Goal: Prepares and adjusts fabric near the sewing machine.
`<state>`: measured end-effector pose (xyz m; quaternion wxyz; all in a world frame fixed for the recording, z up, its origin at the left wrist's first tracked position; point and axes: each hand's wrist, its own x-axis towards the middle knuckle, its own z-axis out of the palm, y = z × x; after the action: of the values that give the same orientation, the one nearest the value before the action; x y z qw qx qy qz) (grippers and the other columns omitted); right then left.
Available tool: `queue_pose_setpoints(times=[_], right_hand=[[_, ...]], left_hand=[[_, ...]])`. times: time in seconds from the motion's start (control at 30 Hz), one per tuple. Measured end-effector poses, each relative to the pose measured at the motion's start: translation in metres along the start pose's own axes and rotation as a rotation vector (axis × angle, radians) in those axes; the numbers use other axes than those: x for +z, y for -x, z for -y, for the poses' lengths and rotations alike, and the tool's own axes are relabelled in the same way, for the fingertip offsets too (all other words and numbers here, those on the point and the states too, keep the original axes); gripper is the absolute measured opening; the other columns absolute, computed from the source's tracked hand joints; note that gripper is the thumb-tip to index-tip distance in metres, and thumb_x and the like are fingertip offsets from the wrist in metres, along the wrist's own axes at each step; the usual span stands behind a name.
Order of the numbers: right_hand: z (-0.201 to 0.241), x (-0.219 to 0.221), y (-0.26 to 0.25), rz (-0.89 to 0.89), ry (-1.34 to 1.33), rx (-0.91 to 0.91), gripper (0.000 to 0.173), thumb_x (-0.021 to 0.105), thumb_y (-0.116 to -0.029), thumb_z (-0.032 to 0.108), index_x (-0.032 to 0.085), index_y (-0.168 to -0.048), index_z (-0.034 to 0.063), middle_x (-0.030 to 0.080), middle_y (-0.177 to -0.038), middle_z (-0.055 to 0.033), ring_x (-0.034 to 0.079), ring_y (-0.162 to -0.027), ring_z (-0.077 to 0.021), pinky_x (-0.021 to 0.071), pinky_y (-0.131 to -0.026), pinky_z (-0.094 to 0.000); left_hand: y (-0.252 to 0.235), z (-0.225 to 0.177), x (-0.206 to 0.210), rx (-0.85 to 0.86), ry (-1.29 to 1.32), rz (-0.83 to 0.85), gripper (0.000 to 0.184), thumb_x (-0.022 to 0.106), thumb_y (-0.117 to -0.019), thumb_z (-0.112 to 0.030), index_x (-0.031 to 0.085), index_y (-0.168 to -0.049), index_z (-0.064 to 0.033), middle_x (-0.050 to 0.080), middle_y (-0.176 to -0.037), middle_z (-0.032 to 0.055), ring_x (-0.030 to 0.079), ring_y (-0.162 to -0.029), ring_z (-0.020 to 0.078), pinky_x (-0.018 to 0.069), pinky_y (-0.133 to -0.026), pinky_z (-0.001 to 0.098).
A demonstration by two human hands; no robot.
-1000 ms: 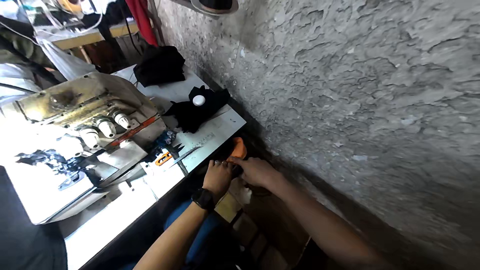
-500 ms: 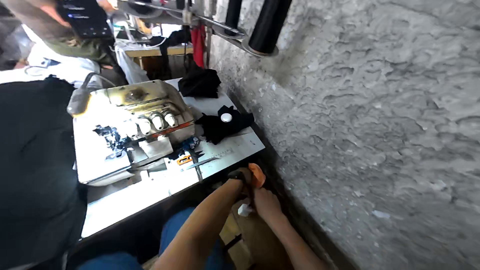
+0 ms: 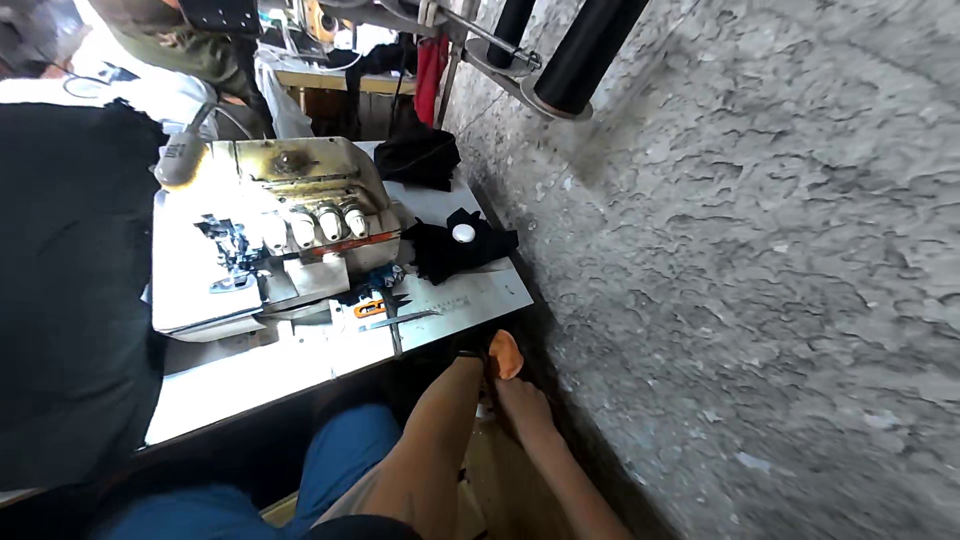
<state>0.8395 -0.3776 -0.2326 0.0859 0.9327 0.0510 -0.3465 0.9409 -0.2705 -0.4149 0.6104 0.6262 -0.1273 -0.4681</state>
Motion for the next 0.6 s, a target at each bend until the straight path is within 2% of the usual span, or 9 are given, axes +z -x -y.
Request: queue_pose_setpoints(times=[0.03,0.07,0.1,0.17,0.27,0.3,0.37,0.43,0.6], right_hand=[[0.001,-0.002,0.001,0.003,0.002,-0.001,0.029,0.052,-0.1049,0.016,0.066,-0.127,0.0027,0.067,-0.127,-0.0232,0.064,-0.119,-0.0423,0.0523,-0.095,-0.0600],[0.001,-0.004,0.002,0.006,0.005,-0.007,0.029,0.050,-0.1063,0.016,0.066,-0.127,0.0034,0.067,-0.127,-0.0231,0.064,-0.120,-0.0422,0.0523,-0.095,-0.0595],[0.001,-0.005,0.003,0.008,0.009,-0.016,0.029,0.048,-0.1074,0.016,0.067,-0.127,0.0042,0.067,-0.126,-0.0225,0.064,-0.119,-0.0418,0.0523,-0.095,-0.0590],[0.000,-0.004,0.002,0.006,0.020,-0.039,0.028,0.047,-0.1071,0.014,0.068,-0.123,0.0047,0.069,-0.123,-0.0219,0.066,-0.117,-0.0415,0.0530,-0.093,-0.0589],[0.003,-0.001,-0.004,0.009,0.040,-0.054,0.027,0.049,-0.1058,0.016,0.069,-0.121,0.0045,0.069,-0.122,-0.0213,0.066,-0.117,-0.0411,0.0536,-0.092,-0.0591],[0.003,0.000,-0.005,0.001,0.040,-0.054,0.027,0.051,-0.1050,0.017,0.069,-0.119,0.0032,0.070,-0.121,-0.0219,0.067,-0.116,-0.0412,0.0537,-0.092,-0.0593],[0.003,0.001,-0.005,-0.013,0.037,-0.057,0.027,0.054,-0.1040,0.017,0.069,-0.117,0.0004,0.070,-0.119,-0.0233,0.067,-0.114,-0.0418,0.0535,-0.091,-0.0595],[0.002,-0.002,-0.003,-0.009,0.037,-0.055,0.027,0.054,-0.1039,0.016,0.069,-0.120,-0.0004,0.069,-0.121,-0.0242,0.067,-0.114,-0.0433,0.0539,-0.091,-0.0606],[-0.003,-0.002,-0.006,0.014,0.054,-0.061,0.030,0.050,-0.1057,0.018,0.067,-0.125,0.0025,0.068,-0.125,-0.0228,0.066,-0.117,-0.0419,0.0532,-0.094,-0.0598]], left_hand=[[0.030,-0.051,0.034,-0.280,-0.115,-0.200,0.038,0.040,-0.1085,-0.013,0.057,-0.129,0.0141,0.061,-0.122,0.0329,0.064,-0.112,0.0373,0.0513,-0.099,0.0486],[0.061,-0.102,0.075,-0.497,-0.164,-0.421,0.041,0.040,-0.1107,-0.019,0.055,-0.139,0.0063,0.056,-0.142,0.0257,0.056,-0.131,0.0338,0.0389,-0.114,0.0466],[0.083,-0.138,0.091,-0.607,-0.199,-0.469,0.044,0.042,-0.1108,-0.023,0.052,-0.145,0.0022,0.051,-0.151,0.0210,0.049,-0.140,0.0312,0.0322,-0.119,0.0456],[0.104,-0.163,0.095,-0.629,-0.250,-0.446,0.046,0.044,-0.1107,-0.026,0.050,-0.147,0.0014,0.049,-0.152,0.0214,0.049,-0.140,0.0313,0.0346,-0.118,0.0451],[0.090,-0.111,0.056,-0.363,-0.305,-0.254,0.042,0.049,-0.1075,-0.022,0.054,-0.136,0.0091,0.058,-0.132,0.0293,0.062,-0.116,0.0332,0.0513,-0.097,0.0434],[0.085,-0.105,0.053,-0.366,-0.298,-0.246,0.043,0.049,-0.1072,-0.021,0.054,-0.137,0.0096,0.058,-0.133,0.0296,0.062,-0.117,0.0338,0.0506,-0.099,0.0441],[0.085,-0.112,0.070,-0.489,-0.220,-0.421,0.042,0.048,-0.1078,-0.019,0.055,-0.139,0.0075,0.057,-0.139,0.0275,0.060,-0.124,0.0351,0.0449,-0.107,0.0471],[0.063,-0.094,0.069,-0.498,-0.094,-0.545,0.039,0.053,-0.1044,-0.016,0.057,-0.138,0.0033,0.059,-0.136,0.0236,0.062,-0.120,0.0316,0.0472,-0.105,0.0461],[0.051,-0.064,0.052,-0.349,-0.010,-0.439,0.039,0.052,-0.1047,-0.017,0.055,-0.138,0.0031,0.059,-0.134,0.0225,0.064,-0.113,0.0252,0.0517,-0.097,0.0393]])
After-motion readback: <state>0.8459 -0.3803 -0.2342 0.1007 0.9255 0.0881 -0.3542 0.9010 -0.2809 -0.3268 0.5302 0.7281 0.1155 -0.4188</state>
